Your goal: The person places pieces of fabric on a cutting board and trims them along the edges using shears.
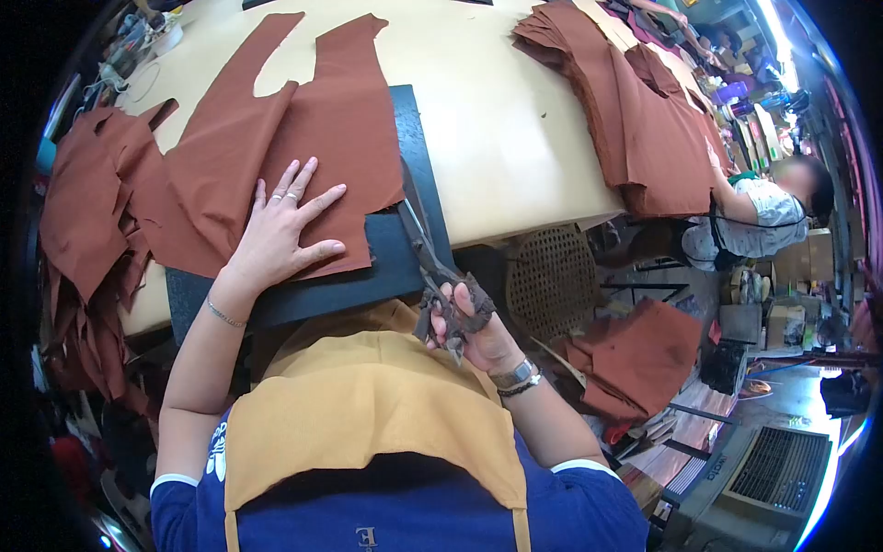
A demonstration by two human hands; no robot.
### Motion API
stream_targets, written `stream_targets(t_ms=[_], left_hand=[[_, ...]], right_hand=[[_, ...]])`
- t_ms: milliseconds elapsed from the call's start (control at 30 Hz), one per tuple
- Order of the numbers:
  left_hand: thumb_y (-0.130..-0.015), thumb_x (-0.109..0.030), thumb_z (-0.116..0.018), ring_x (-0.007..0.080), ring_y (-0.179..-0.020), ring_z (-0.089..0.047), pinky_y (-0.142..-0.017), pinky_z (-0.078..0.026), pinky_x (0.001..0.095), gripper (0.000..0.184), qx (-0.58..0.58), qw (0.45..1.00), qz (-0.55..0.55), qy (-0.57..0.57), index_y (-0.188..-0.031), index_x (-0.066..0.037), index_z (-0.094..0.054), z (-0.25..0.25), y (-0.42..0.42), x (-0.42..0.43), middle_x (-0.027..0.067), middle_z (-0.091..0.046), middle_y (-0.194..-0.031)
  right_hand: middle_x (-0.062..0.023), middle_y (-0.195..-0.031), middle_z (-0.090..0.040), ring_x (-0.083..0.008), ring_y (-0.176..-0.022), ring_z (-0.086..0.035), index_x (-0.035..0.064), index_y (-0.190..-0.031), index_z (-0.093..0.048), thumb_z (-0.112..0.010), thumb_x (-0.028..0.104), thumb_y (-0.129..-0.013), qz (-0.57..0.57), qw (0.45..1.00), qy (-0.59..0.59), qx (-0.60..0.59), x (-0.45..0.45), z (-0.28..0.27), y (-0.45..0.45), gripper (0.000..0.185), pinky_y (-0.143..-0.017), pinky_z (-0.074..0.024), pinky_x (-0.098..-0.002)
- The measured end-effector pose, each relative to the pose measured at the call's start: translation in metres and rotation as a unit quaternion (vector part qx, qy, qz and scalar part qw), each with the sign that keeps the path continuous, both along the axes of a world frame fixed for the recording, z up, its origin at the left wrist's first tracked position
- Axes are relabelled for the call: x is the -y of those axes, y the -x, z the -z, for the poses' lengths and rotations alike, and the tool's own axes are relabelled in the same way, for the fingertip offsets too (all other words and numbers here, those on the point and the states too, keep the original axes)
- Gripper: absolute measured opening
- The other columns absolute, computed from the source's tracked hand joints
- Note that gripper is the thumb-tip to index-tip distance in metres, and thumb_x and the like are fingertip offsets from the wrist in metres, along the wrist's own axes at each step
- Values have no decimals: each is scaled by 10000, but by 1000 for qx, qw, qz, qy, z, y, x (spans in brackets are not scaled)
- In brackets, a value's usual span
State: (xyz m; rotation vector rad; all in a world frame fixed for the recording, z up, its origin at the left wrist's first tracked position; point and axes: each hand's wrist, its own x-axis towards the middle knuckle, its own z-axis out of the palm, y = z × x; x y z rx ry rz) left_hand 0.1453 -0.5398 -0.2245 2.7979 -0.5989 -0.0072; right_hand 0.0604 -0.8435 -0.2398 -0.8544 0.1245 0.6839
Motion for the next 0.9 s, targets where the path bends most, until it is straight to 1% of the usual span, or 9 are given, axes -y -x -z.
stream_targets(t_ms=[33, 133, 233, 333, 433, 633, 733, 833, 900], left_hand=[[-809, -665, -561, 361, -1437, -190, -1109, -145, 640, 721, -2, 1000, -1, -1, -1410, -280, -464, -1, 0, 0, 184, -254, -1536], [-809, -664, -562, 358, -1436, -195, -1111, -145, 637, 717, 0, 1000, -1, -2, -1410, -285, -464, 0, 0, 1, 183, -257, -1535], [-809, -664, -563, 355, -1436, -197, -1113, -144, 634, 716, 6, 1000, -1, 0, -1409, -286, -465, 1, 0, 0, 182, -259, -1534], [-806, -668, -563, 353, -1437, -197, -1115, -144, 631, 721, 8, 1000, -3, -4, -1409, -284, -466, 1, 0, 1, 180, -258, -1535], [-803, -674, -561, 354, -1436, -199, -1113, -147, 634, 728, 9, 1000, -3, -4, -1409, -283, -465, 3, -1, 0, 181, -258, -1534], [-794, -685, -563, 368, -1431, -198, -1105, -157, 646, 741, 6, 1000, 0, -1, -1408, -281, -466, 2, 1, 1, 189, -259, -1530], [-789, -688, -566, 373, -1431, -195, -1102, -158, 650, 748, 3, 1000, 8, -2, -1408, -279, -467, 0, 8, 1, 189, -255, -1531], [-784, -699, -561, 373, -1432, -192, -1098, -155, 658, 760, -1, 1000, 18, -7, -1411, -281, -462, -1, 16, 2, 188, -242, -1537], [-782, -706, -557, 374, -1433, -189, -1096, -152, 662, 766, -4, 1000, 19, -9, -1413, -282, -458, -4, 20, 4, 187, -237, -1540]], right_hand=[[-45, -724, -563, -159, -633, -583, 70, -913, -529, -565, 508, -920, 3, 1000, -1, 4, -2, -2, 0, 439, -653, -545, -343], [-37, -680, -552, -170, -628, -559, 64, -897, -527, -539, 550, -914, 27, 997, 72, 8, -7, -5, 2, 487, -604, -501, -326], [-31, -680, -546, -151, -618, -552, 63, -929, -526, -557, 533, -912, 30, 994, 101, -1, -10, -10, 2, 471, -578, -507, -318], [-46, -684, -553, -150, -614, -576, 39, -904, -548, -575, 455, -934, 47, 996, 79, -15, -11, -9, 6, 418, -564, -518, -303], [-48, -687, -560, -152, -612, -576, 39, -901, -547, -579, 441, -936, 69, 994, 76, -29, -15, -10, 11, 405, -571, -518, -302], [-54, -709, -579, -150, -611, -583, 42, -892, -542, -577, 415, -946, 42, 989, 144, 9, -13, -13, 11, 378, -586, -523, -296], [-54, -722, -580, -143, -625, -598, 43, -897, -538, -582, 414, -944, 45, 995, 89, 19, -12, -8, 9, 376, -596, -533, -286], [-58, -732, -584, -147, -637, -613, 41, -913, -537, -595, 430, -931, 34, 994, 100, 2, -14, -13, 5, 393, -612, -545, -283], [-62, -740, -595, -166, -637, -616, 36, -934, -545, -604, 449, -919, 29, 994, 100, 7, -13, -10, 4, 417, -621, -549, -306]])
